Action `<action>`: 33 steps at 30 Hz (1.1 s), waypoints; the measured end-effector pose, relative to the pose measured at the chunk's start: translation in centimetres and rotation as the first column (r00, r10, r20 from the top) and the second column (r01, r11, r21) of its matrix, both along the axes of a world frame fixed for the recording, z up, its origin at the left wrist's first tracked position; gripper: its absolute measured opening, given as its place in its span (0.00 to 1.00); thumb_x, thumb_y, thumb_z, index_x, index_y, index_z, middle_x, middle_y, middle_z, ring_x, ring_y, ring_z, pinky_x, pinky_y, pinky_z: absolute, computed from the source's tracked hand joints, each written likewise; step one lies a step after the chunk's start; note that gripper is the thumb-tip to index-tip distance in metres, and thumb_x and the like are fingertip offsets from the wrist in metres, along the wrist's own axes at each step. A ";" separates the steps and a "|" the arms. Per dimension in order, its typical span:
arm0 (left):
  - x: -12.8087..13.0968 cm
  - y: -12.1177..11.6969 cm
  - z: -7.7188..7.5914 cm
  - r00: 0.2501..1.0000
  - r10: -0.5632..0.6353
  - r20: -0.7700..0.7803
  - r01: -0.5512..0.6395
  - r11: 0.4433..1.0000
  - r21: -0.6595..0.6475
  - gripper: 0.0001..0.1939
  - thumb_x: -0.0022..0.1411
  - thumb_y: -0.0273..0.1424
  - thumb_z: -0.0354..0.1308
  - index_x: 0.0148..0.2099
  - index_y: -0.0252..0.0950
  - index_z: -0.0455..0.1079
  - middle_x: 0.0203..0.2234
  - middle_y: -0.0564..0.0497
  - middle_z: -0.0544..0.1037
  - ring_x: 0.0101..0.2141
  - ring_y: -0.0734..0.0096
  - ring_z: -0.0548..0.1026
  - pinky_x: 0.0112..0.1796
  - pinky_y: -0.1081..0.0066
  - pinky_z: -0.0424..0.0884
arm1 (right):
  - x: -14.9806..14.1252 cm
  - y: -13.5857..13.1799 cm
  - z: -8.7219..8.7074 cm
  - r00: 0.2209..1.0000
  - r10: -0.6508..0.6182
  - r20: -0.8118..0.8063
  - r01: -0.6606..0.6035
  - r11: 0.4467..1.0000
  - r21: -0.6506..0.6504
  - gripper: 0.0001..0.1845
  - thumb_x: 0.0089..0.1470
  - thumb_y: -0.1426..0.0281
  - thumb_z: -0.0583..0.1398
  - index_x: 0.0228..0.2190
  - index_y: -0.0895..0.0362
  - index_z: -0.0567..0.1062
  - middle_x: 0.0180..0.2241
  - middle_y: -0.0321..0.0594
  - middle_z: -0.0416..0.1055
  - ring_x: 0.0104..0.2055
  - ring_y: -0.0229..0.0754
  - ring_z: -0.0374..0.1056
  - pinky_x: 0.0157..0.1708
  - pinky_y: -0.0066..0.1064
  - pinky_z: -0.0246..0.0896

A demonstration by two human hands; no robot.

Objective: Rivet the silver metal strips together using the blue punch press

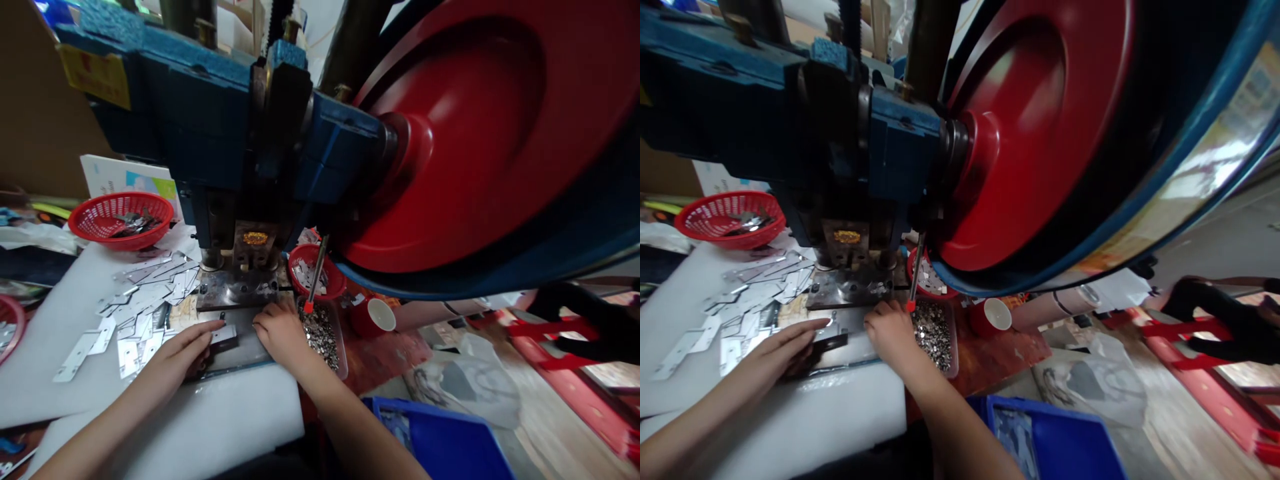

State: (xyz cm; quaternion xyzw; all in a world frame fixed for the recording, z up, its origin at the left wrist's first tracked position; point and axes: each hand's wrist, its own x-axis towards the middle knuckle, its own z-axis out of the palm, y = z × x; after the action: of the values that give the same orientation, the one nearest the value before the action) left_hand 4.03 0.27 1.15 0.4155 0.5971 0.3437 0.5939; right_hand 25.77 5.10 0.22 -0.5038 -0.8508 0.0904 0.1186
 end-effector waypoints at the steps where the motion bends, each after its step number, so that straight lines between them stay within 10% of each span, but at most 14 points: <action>1: 0.0 0.1 0.1 1.000 -0.003 0.008 0.003 1.000 0.004 0.32 0.51 0.51 0.57 0.55 0.39 0.68 0.20 0.55 0.69 0.20 0.72 0.65 0.21 0.72 0.60 | -0.2 0.0 0.0 1.000 -0.001 0.001 0.001 1.000 0.003 0.05 0.54 0.69 0.60 0.30 0.51 0.78 0.34 0.37 0.72 0.41 0.44 0.63 0.43 0.36 0.56; 8: -0.4 1.0 -0.1 0.994 0.107 0.007 -0.106 0.990 -0.089 0.31 0.49 0.48 0.60 0.53 0.39 0.69 0.23 0.53 0.74 0.23 0.71 0.71 0.21 0.72 0.65 | -2.1 3.0 2.2 0.978 -0.099 -0.182 0.125 0.983 0.137 0.08 0.56 0.69 0.57 0.33 0.53 0.77 0.36 0.39 0.71 0.41 0.44 0.63 0.42 0.36 0.54; 18: -0.1 2.3 1.0 0.973 0.189 0.133 -0.185 0.982 -0.039 0.26 0.49 0.43 0.63 0.49 0.37 0.72 0.27 0.49 0.79 0.30 0.66 0.77 0.31 0.67 0.72 | -2.5 5.9 3.4 1.000 0.020 0.005 -0.020 0.977 0.213 0.15 0.56 0.71 0.57 0.42 0.45 0.77 0.44 0.39 0.72 0.46 0.50 0.60 0.45 0.41 0.54; 25: 2.0 5.5 1.4 0.946 0.177 -0.271 -0.083 0.942 0.325 0.21 0.55 0.45 0.55 0.46 0.39 0.73 0.36 0.49 0.80 0.36 0.62 0.76 0.37 0.64 0.71 | -2.2 4.9 2.7 0.866 0.054 -0.497 0.000 0.994 0.109 0.10 0.58 0.71 0.56 0.40 0.53 0.77 0.40 0.40 0.72 0.45 0.41 0.66 0.47 0.34 0.59; 33: 3.3 10.8 -0.4 0.827 0.289 -0.482 0.052 0.815 0.578 0.16 0.55 0.37 0.52 0.40 0.35 0.75 0.42 0.42 0.75 0.48 0.53 0.70 0.51 0.55 0.63 | -3.5 7.4 0.6 0.793 -0.192 -0.578 0.258 0.966 0.033 0.06 0.51 0.75 0.61 0.34 0.56 0.76 0.40 0.43 0.69 0.44 0.45 0.66 0.47 0.36 0.61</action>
State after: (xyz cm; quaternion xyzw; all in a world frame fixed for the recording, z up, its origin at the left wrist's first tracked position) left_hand 7.35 11.02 0.79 0.6136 0.6375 0.4094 0.2225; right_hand 22.28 12.47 0.77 -0.5438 -0.7138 0.1751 0.4051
